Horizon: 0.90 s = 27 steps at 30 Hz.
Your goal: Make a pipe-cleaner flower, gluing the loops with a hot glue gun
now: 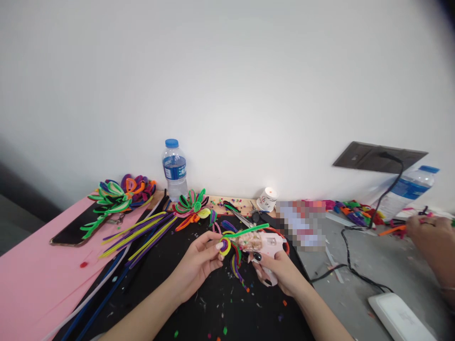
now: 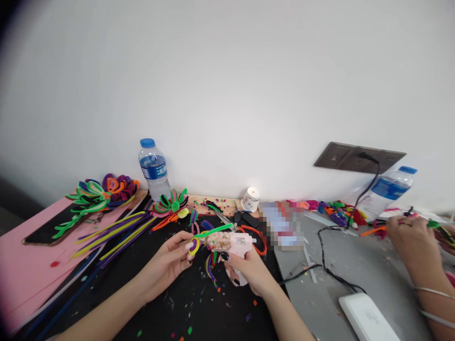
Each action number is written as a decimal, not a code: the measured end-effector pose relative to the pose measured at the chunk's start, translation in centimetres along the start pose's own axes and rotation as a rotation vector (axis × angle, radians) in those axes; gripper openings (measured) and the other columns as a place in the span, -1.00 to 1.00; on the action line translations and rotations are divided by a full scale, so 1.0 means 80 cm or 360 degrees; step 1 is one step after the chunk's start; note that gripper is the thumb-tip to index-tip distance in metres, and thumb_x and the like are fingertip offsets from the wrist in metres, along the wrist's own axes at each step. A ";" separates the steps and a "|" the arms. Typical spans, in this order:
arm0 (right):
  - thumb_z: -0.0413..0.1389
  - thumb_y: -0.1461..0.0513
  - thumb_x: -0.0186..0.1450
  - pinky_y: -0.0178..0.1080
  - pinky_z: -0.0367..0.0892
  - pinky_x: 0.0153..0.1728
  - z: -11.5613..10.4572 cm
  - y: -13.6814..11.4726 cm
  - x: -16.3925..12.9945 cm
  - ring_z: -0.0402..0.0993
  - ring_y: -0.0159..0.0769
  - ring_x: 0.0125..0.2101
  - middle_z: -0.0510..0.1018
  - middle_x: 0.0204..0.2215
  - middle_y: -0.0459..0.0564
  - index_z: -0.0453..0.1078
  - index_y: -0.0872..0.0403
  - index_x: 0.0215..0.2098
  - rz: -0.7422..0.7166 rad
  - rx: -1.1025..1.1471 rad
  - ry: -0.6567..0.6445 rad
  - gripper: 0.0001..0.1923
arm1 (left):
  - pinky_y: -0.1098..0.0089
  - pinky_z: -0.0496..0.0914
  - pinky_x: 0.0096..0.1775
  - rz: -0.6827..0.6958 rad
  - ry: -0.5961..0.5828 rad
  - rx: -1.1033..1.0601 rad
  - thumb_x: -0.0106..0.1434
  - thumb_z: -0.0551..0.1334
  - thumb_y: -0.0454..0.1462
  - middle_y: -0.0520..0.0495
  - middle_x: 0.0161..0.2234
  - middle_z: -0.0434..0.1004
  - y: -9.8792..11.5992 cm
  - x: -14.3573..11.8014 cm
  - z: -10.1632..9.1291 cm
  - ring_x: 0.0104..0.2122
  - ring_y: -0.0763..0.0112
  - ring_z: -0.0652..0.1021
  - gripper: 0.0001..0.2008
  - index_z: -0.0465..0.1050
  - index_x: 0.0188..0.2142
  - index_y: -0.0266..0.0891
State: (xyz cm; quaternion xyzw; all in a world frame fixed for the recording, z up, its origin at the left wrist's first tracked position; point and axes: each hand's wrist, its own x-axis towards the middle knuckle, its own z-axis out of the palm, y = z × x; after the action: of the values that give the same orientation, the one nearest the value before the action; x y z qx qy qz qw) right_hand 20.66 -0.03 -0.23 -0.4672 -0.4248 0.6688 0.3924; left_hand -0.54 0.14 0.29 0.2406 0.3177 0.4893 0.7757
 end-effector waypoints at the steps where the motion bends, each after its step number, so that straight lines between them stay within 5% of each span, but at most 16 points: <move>1: 0.26 0.05 0.01 -0.45 0.03 -0.77 0.000 0.000 0.000 0.08 -0.58 -0.79 0.34 -0.74 -0.20 0.34 0.16 -0.43 0.0005 -0.0001 -0.0006 -0.64 | 0.54 0.37 -0.42 0.0001 -0.0001 0.0000 0.05 0.33 -0.36 0.05 -0.51 0.40 0.000 0.000 0.000 -0.52 0.59 0.41 -0.84 0.44 -0.34 -0.26; 27: 0.25 0.03 0.01 -0.44 0.05 -0.76 -0.001 -0.001 -0.003 0.08 -0.58 -0.77 0.31 -0.75 -0.20 0.34 0.17 -0.46 0.0060 -0.0009 -0.0093 -0.63 | 0.55 0.39 -0.43 0.0032 0.0074 -0.0049 0.02 0.35 -0.37 0.04 -0.50 0.44 0.003 0.001 0.002 -0.52 0.58 0.44 -0.83 0.45 -0.35 -0.26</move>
State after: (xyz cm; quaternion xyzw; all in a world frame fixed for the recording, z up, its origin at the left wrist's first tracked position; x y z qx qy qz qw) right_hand 20.83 -0.23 -0.08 -0.4565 -0.4291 0.6882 0.3657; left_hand -0.56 0.29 0.50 0.2203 0.3256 0.5074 0.7668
